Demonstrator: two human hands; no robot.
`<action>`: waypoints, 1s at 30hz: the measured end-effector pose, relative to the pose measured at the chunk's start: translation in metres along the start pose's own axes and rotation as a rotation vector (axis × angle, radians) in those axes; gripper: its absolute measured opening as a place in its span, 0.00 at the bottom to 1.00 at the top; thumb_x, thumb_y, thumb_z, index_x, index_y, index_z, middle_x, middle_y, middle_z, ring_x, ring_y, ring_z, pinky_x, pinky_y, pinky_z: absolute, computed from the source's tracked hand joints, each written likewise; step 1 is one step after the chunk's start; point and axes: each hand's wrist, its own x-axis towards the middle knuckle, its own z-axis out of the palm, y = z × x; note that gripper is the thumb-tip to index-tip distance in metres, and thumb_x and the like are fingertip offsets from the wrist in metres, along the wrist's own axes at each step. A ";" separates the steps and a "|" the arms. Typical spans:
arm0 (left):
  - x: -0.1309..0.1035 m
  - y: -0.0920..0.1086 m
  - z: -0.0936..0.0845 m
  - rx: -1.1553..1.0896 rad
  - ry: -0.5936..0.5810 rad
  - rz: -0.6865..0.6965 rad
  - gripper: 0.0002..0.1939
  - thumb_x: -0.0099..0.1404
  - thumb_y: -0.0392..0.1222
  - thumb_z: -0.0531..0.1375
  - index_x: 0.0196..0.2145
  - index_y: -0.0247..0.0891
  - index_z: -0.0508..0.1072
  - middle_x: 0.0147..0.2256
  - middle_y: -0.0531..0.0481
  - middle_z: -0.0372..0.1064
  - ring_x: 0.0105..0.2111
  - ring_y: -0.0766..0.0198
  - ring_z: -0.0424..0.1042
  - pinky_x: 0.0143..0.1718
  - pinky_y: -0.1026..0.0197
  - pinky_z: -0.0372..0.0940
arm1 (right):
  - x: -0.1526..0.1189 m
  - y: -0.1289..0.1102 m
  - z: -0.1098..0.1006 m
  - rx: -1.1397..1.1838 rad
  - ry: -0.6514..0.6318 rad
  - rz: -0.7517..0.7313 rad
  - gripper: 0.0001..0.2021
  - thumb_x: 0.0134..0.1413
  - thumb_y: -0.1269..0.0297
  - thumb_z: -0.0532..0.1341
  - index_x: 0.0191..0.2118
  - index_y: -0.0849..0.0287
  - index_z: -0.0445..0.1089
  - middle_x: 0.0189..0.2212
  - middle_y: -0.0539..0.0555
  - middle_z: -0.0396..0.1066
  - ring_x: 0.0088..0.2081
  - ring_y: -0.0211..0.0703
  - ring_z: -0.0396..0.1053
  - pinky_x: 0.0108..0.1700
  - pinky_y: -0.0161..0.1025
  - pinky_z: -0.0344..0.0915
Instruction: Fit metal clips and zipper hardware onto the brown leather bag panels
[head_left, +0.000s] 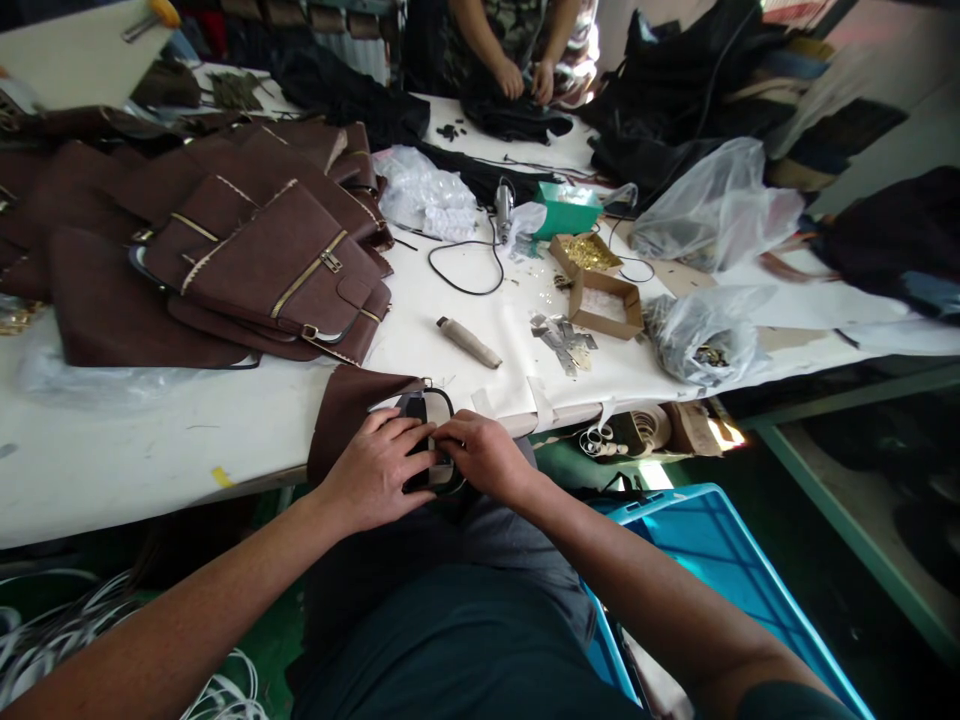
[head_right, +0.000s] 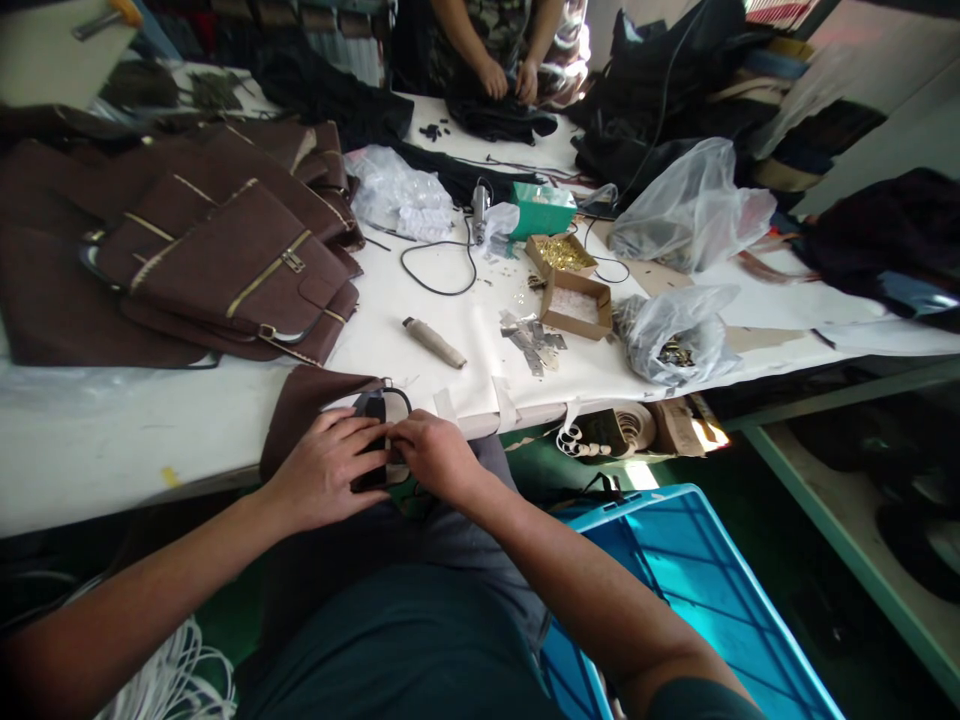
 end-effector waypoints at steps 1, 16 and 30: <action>0.000 0.000 0.000 0.001 0.002 0.002 0.19 0.64 0.51 0.71 0.50 0.43 0.82 0.60 0.38 0.76 0.59 0.41 0.74 0.64 0.33 0.61 | 0.000 0.000 0.000 0.012 0.005 0.001 0.10 0.65 0.78 0.64 0.42 0.58 0.82 0.39 0.54 0.76 0.42 0.43 0.75 0.48 0.37 0.68; 0.003 0.001 0.000 -0.033 0.005 -0.037 0.22 0.60 0.51 0.73 0.49 0.39 0.79 0.59 0.37 0.77 0.59 0.39 0.74 0.65 0.33 0.61 | -0.001 0.008 0.002 0.121 0.008 -0.046 0.11 0.65 0.78 0.64 0.44 0.55 0.82 0.41 0.53 0.77 0.44 0.42 0.76 0.51 0.37 0.70; 0.001 0.001 -0.001 -0.031 -0.004 -0.032 0.20 0.61 0.50 0.73 0.47 0.39 0.79 0.60 0.37 0.77 0.59 0.40 0.74 0.65 0.34 0.60 | -0.012 0.013 0.010 0.063 0.050 -0.032 0.09 0.67 0.75 0.63 0.43 0.55 0.81 0.40 0.53 0.74 0.44 0.42 0.75 0.49 0.36 0.70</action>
